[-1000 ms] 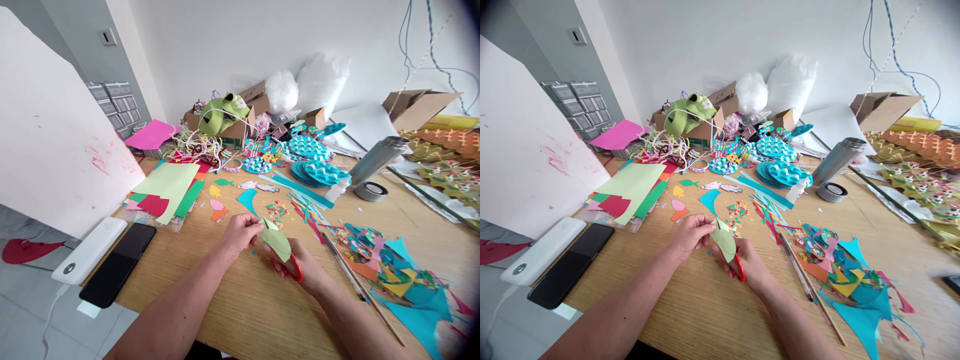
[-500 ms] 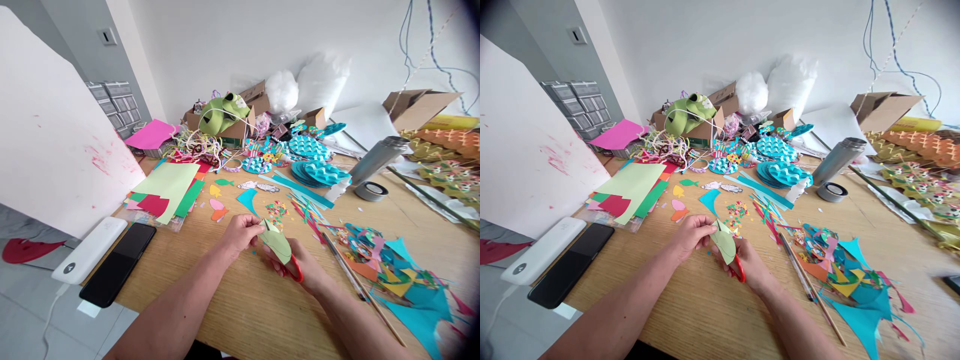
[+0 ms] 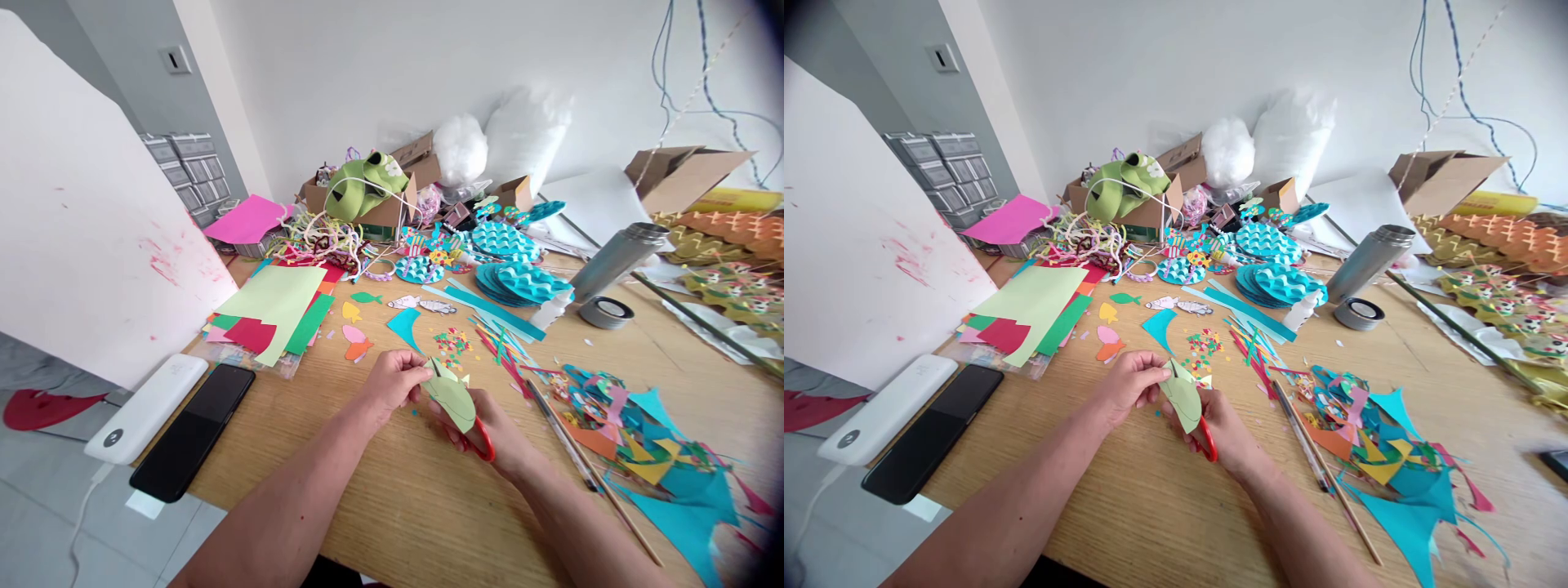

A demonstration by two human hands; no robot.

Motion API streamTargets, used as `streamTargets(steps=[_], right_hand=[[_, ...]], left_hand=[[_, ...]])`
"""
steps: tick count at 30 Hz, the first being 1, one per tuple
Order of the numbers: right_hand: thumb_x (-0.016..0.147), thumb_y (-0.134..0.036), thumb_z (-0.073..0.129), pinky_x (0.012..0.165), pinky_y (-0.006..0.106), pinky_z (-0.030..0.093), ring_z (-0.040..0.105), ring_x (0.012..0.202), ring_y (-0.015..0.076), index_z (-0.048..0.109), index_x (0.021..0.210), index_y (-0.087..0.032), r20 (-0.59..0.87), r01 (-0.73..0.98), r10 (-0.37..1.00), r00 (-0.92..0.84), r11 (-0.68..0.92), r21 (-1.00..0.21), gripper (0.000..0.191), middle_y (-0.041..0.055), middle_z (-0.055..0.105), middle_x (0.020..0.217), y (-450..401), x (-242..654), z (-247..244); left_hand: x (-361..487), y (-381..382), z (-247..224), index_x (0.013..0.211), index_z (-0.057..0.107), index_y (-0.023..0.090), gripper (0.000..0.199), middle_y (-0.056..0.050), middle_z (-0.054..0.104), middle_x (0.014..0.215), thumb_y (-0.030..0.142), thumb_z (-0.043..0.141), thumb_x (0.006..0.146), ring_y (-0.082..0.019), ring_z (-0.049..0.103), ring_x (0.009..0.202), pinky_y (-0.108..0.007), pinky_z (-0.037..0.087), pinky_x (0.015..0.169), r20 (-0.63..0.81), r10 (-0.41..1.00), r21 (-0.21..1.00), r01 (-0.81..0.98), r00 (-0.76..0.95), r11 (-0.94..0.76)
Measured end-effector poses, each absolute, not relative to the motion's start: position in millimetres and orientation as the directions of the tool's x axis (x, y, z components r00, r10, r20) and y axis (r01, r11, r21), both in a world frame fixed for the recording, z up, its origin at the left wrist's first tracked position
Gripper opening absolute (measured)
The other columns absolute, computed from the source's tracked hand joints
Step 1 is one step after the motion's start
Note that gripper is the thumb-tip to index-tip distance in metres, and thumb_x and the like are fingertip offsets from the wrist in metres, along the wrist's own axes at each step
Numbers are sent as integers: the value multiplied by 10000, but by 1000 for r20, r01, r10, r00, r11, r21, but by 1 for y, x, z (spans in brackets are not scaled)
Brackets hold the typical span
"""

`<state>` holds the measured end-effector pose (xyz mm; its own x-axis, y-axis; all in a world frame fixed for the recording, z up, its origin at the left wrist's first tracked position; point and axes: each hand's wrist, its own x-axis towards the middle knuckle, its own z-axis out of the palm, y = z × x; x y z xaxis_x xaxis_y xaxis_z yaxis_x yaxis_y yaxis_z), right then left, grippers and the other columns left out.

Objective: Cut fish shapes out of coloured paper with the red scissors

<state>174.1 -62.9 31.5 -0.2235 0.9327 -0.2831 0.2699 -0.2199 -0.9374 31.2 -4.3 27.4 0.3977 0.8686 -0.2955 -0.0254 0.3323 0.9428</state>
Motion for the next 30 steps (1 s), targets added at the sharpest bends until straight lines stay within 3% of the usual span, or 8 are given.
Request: streamTargets(steps=[16, 30], right_hand=[[650, -528, 702, 375, 186, 255, 357, 365, 51, 570, 588, -148, -251, 204, 935, -250, -203, -958, 407, -45, 460, 419, -63, 172, 32], [602, -488, 700, 362, 183, 259, 370, 345, 56, 469, 531, -174, -275, 194, 936, -219, -234, -953, 396, -48, 451, 394, -60, 173, 27]], left_hand=[[30, -3, 25, 645, 525, 173, 154, 57, 474, 465, 294, 616, 613, -57, 420, 381, -170, 212, 336, -306, 862, 942, -1, 404, 335], [31, -2, 25, 633, 531, 172, 143, 48, 487, 473, 283, 617, 603, -54, 415, 370, -173, 204, 329, -314, 862, 936, -21, 398, 350]])
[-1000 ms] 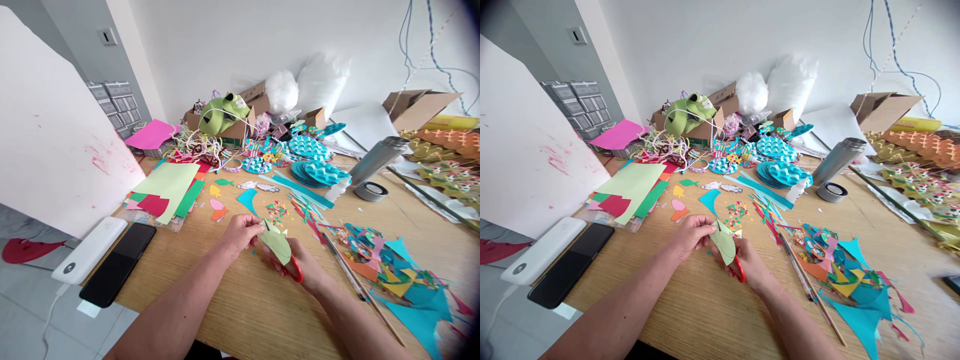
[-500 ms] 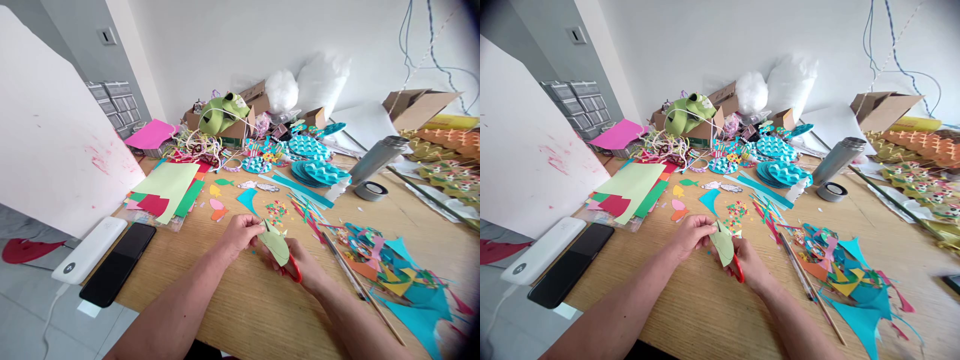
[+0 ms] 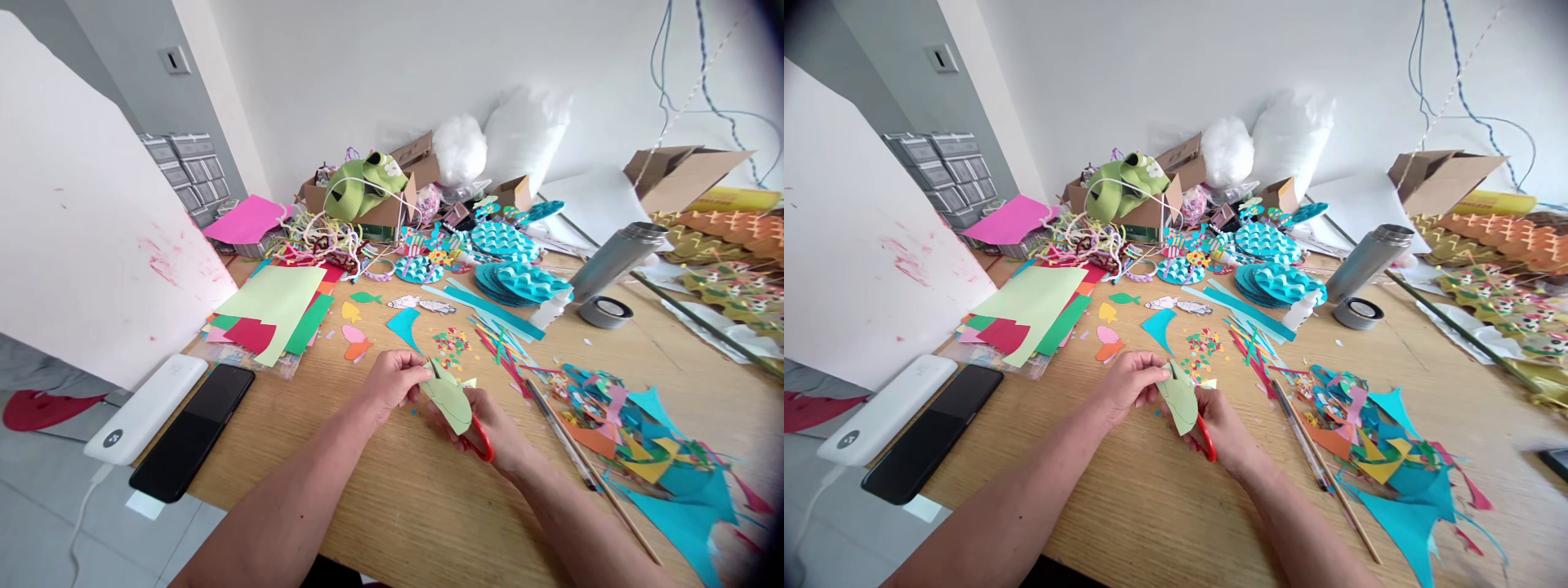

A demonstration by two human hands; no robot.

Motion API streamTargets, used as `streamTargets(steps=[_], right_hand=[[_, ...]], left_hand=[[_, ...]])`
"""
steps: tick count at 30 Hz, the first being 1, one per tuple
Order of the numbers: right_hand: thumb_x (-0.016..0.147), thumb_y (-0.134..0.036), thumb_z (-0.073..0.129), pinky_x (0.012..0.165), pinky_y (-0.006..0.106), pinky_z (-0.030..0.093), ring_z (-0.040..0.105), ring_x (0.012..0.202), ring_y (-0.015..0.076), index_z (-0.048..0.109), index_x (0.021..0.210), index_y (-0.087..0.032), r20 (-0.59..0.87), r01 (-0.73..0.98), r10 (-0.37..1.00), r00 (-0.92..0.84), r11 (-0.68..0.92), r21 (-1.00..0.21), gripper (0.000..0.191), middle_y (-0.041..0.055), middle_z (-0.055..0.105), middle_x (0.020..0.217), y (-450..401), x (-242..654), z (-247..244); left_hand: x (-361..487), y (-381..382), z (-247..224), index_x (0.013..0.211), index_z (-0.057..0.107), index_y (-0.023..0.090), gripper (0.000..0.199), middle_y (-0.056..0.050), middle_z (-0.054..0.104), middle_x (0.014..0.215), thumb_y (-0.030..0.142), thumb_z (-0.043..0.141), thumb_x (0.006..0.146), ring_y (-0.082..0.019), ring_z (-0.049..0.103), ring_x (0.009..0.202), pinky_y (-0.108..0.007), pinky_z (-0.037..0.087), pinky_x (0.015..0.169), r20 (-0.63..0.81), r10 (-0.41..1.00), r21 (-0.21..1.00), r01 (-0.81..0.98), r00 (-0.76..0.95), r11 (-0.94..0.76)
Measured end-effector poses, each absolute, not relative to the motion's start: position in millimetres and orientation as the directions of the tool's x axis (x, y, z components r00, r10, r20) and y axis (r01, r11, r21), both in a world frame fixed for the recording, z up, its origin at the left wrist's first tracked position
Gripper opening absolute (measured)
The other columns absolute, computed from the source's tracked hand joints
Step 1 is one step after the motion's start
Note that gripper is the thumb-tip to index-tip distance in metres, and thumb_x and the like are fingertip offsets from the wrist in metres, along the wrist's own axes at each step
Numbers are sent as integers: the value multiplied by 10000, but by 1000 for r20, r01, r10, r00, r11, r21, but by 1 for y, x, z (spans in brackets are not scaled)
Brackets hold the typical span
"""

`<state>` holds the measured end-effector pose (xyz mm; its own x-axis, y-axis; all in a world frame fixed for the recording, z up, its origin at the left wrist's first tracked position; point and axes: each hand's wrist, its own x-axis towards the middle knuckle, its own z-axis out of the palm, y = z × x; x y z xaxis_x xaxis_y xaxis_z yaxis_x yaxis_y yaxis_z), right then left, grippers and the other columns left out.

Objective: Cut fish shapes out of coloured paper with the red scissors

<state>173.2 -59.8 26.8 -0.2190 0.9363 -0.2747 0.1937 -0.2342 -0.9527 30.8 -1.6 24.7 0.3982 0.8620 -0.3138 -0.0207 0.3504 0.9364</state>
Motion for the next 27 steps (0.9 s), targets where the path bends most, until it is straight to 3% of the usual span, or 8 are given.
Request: streamTargets(steps=[13, 19, 27], right_hand=[[649, -318, 596, 373, 173, 267, 383, 361, 56, 478, 529, -174, -279, 240, 939, -199, -229, -943, 221, -51, 458, 411, -61, 179, 16], [659, -376, 632, 370, 176, 260, 374, 357, 58, 475, 535, -177, -286, 247, 938, -195, -235, -940, 283, -51, 457, 403, -61, 179, 17], [687, -427, 665, 383, 186, 273, 399, 372, 67, 488, 548, -172, -282, 234, 940, -190, -235, -943, 340, -46, 471, 429, -62, 179, 19]], left_hand=[[30, -1, 21, 653, 561, 157, 152, 22, 549, 522, 284, 638, 621, -53, 442, 375, -181, 195, 329, -336, 858, 918, -68, 389, 390], [30, -1, 22, 626, 555, 152, 201, 26, 528, 504, 309, 678, 606, -50, 436, 377, -185, 170, 327, -352, 808, 891, -94, 472, 443], [30, -1, 20, 652, 570, 150, 208, 35, 524, 511, 313, 684, 589, -46, 420, 386, -179, 173, 330, -347, 818, 892, -108, 458, 439]])
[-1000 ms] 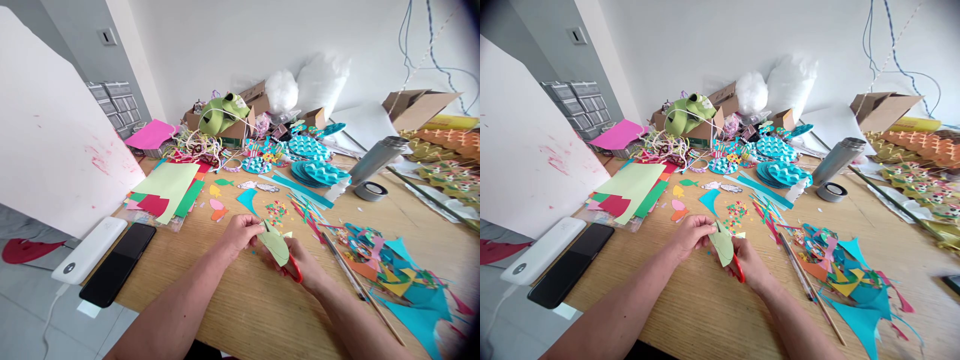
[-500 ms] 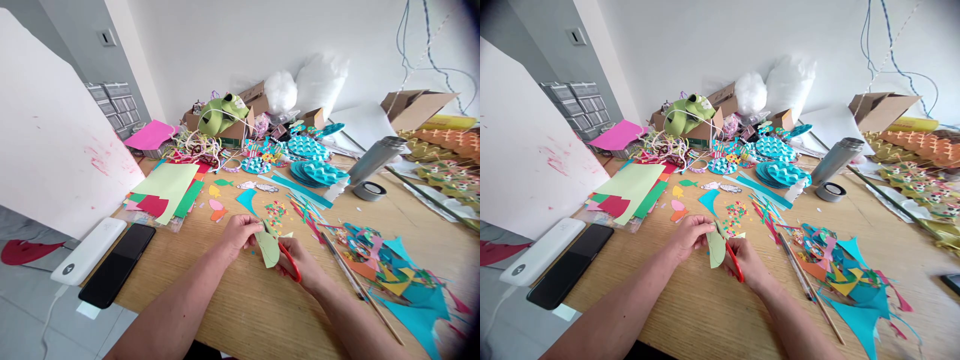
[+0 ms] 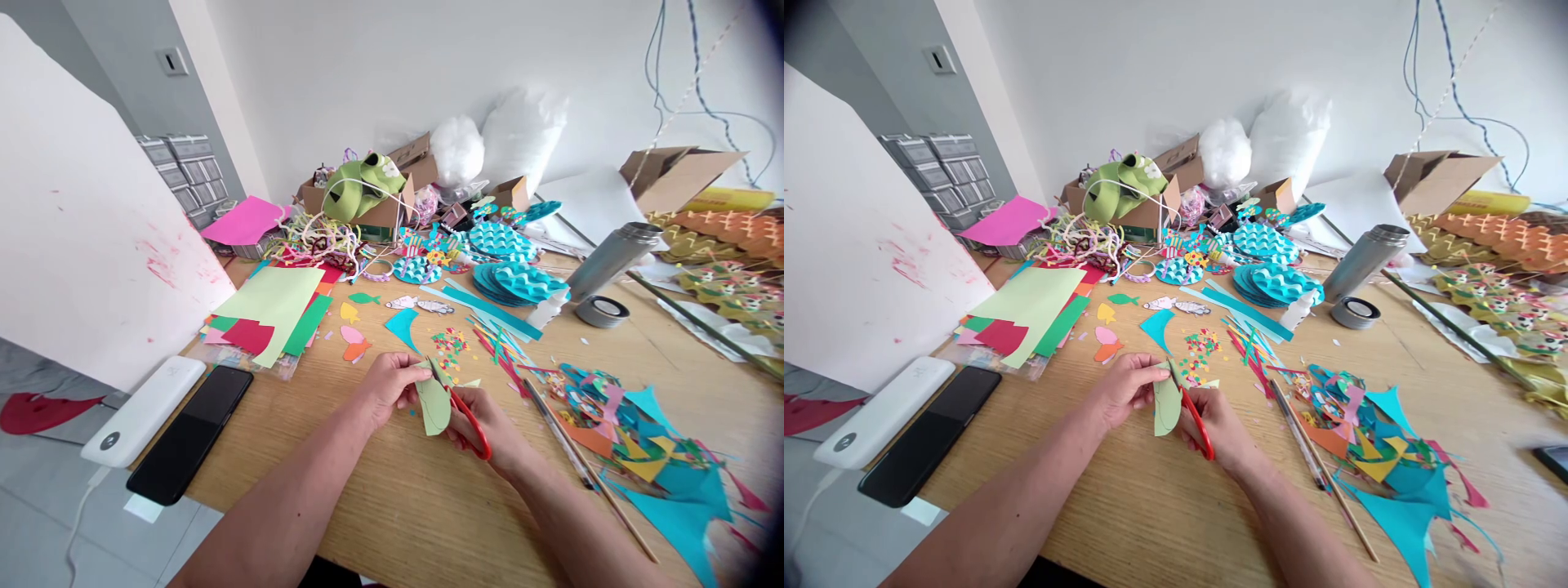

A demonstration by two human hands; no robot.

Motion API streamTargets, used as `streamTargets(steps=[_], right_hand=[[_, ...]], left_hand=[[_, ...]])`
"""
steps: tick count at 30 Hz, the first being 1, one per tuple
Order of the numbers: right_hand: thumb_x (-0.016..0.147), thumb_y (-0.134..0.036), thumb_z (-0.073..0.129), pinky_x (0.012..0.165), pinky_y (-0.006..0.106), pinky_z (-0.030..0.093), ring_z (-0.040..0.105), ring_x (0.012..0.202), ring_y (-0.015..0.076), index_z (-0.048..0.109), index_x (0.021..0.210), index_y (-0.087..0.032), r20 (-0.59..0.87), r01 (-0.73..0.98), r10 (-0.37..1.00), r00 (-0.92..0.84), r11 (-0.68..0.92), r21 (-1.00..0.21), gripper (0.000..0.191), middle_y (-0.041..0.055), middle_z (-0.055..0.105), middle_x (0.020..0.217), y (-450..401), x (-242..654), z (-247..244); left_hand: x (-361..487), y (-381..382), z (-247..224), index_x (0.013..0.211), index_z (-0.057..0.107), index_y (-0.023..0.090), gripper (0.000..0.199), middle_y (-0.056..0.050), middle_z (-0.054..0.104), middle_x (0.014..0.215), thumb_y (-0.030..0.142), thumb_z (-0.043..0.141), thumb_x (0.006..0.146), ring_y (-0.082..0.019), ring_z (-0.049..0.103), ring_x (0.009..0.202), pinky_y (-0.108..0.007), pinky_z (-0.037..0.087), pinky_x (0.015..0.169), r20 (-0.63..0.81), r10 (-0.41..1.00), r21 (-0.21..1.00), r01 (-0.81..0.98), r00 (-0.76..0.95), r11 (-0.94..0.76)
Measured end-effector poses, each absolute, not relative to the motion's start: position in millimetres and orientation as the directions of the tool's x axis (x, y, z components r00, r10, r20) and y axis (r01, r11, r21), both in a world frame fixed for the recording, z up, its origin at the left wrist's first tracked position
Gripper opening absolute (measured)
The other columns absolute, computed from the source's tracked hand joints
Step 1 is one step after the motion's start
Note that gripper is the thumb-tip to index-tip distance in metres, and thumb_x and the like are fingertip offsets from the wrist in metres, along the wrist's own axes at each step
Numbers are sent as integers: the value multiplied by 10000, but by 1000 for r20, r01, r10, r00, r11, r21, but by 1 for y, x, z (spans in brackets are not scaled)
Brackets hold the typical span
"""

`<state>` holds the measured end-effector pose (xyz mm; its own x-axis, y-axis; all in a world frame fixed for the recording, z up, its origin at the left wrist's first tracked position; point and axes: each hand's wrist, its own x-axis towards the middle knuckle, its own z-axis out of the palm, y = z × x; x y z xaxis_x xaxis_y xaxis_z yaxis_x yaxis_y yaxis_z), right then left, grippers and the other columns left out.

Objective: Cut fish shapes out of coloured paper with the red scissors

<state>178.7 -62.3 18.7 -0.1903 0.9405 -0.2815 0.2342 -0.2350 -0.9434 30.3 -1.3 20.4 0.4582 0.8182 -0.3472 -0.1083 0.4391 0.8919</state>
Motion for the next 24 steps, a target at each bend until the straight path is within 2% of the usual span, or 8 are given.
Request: streamTargets(steps=[9, 24], right_hand=[[704, -416, 659, 394, 192, 291, 413, 390, 77, 513, 575, -170, -284, 218, 936, -206, -239, -946, 314, -38, 492, 449, -62, 179, 18], [696, -420, 673, 385, 195, 253, 380, 367, 68, 477, 528, -178, -274, 222, 940, -204, -228, -948, 354, -47, 463, 417, -62, 178, 20]], left_hand=[[30, 0, 21, 655, 573, 147, 195, 33, 525, 520, 304, 676, 606, -44, 414, 386, -183, 176, 340, -343, 818, 901, -85, 463, 426], [29, -2, 24, 659, 555, 148, 216, 40, 515, 550, 300, 694, 594, -42, 418, 421, -186, 214, 395, -378, 806, 878, -99, 455, 468]])
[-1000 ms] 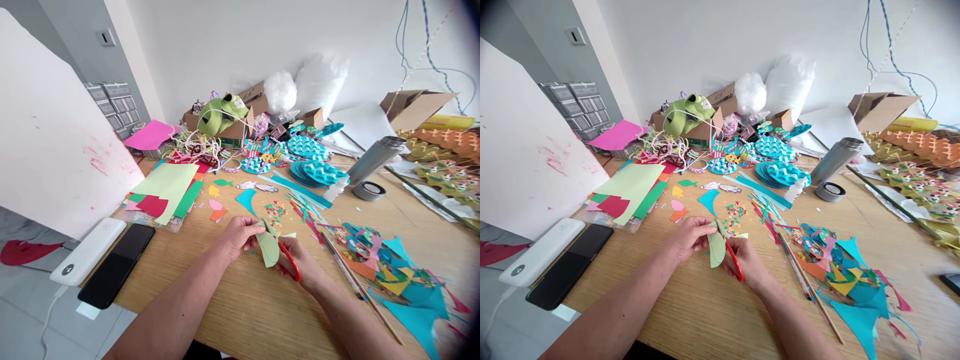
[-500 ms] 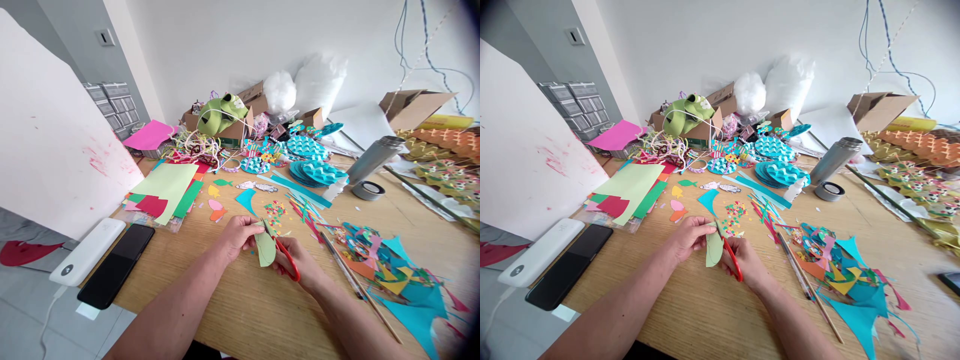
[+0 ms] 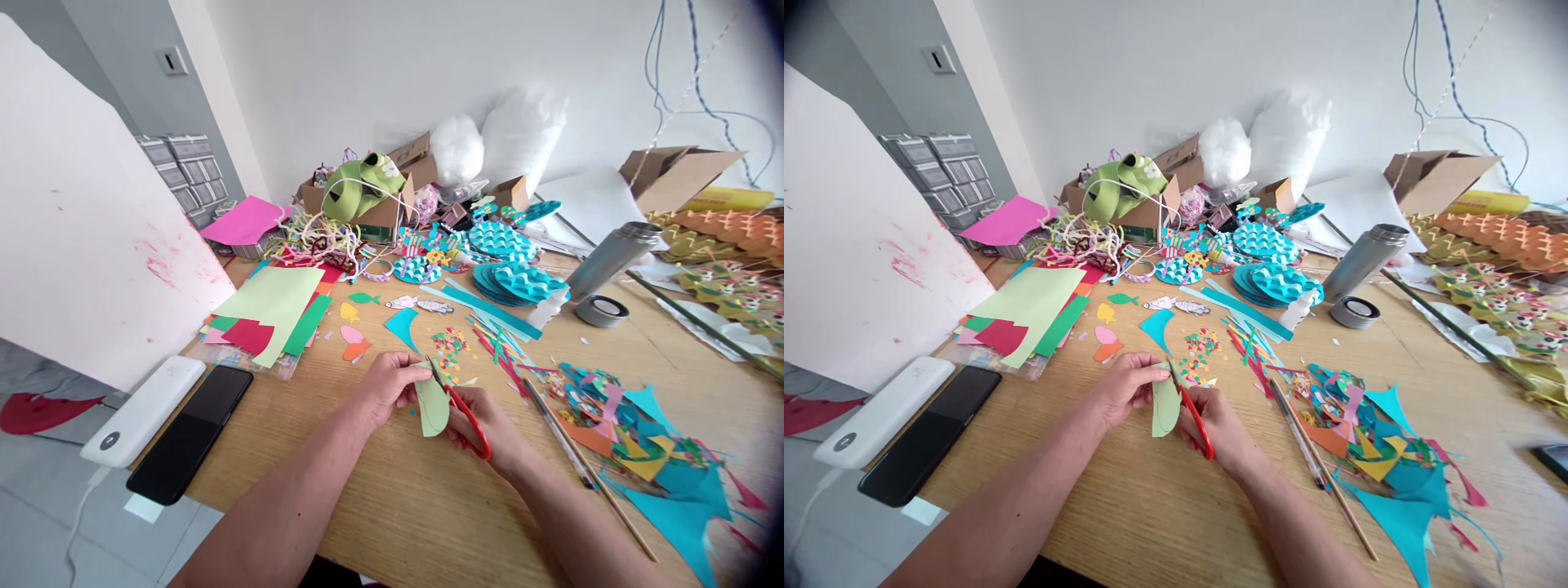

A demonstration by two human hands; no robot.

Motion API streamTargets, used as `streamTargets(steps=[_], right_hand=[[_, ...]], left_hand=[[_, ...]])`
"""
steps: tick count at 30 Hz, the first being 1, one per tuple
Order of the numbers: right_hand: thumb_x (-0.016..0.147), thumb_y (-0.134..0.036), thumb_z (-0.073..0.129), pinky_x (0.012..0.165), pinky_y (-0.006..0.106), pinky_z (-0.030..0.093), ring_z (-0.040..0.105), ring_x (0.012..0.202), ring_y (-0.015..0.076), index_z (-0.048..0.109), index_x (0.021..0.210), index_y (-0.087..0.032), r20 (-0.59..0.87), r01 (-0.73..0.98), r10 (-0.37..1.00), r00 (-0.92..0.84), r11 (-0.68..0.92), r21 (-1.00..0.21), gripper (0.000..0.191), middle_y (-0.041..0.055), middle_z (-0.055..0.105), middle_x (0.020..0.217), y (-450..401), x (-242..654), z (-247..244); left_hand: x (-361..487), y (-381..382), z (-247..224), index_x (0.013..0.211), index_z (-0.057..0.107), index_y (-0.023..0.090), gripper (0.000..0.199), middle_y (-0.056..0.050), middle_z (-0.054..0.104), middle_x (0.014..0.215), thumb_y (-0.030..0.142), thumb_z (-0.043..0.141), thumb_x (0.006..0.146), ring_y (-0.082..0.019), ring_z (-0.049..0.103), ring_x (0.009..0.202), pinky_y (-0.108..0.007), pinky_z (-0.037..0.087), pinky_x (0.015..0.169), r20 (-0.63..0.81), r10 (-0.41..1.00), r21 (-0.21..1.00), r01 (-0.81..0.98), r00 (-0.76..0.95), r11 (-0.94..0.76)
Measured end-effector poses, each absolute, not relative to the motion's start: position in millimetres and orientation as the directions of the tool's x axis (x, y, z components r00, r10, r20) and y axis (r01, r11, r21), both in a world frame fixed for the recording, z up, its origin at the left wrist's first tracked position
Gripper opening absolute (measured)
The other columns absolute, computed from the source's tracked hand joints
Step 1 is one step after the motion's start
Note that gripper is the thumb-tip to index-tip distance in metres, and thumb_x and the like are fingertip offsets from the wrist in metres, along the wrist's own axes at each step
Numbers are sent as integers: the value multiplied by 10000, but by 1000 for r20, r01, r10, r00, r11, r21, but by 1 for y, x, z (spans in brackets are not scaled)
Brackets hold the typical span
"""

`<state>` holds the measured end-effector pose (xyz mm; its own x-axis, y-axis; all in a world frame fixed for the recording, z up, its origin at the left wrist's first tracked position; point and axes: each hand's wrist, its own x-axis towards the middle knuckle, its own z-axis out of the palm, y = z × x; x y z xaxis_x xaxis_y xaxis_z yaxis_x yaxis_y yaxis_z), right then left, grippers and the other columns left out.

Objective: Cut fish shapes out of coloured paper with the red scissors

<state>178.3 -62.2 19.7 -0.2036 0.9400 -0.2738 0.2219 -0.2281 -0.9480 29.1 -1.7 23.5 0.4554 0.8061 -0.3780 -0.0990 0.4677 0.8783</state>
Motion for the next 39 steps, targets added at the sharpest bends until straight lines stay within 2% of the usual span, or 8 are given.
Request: streamTargets(steps=[7, 25, 39], right_hand=[[711, -430, 659, 390, 194, 253, 383, 372, 70, 485, 511, -177, -275, 248, 941, -199, -223, -943, 367, -43, 480, 407, -62, 179, 21], [704, -445, 615, 394, 203, 244, 373, 370, 73, 482, 456, -181, -310, 284, 930, -196, -249, -926, 386, -32, 475, 395, -63, 179, 24], [704, -448, 632, 393, 196, 249, 377, 368, 68, 465, 465, -180, -304, 288, 932, -197, -242, -927, 396, -43, 452, 394, -63, 178, 25]], left_hand=[[29, -2, 23, 648, 562, 147, 214, 33, 514, 546, 302, 700, 594, -51, 408, 430, -202, 208, 418, -384, 817, 874, -117, 430, 472], [29, -3, 27, 654, 595, 137, 201, 15, 543, 573, 288, 707, 583, -72, 467, 482, -202, 309, 478, -381, 817, 878, -106, 433, 466], [29, -1, 24, 610, 535, 153, 185, 41, 499, 489, 272, 675, 593, -39, 364, 380, -187, 207, 380, -366, 831, 892, -96, 419, 441]])
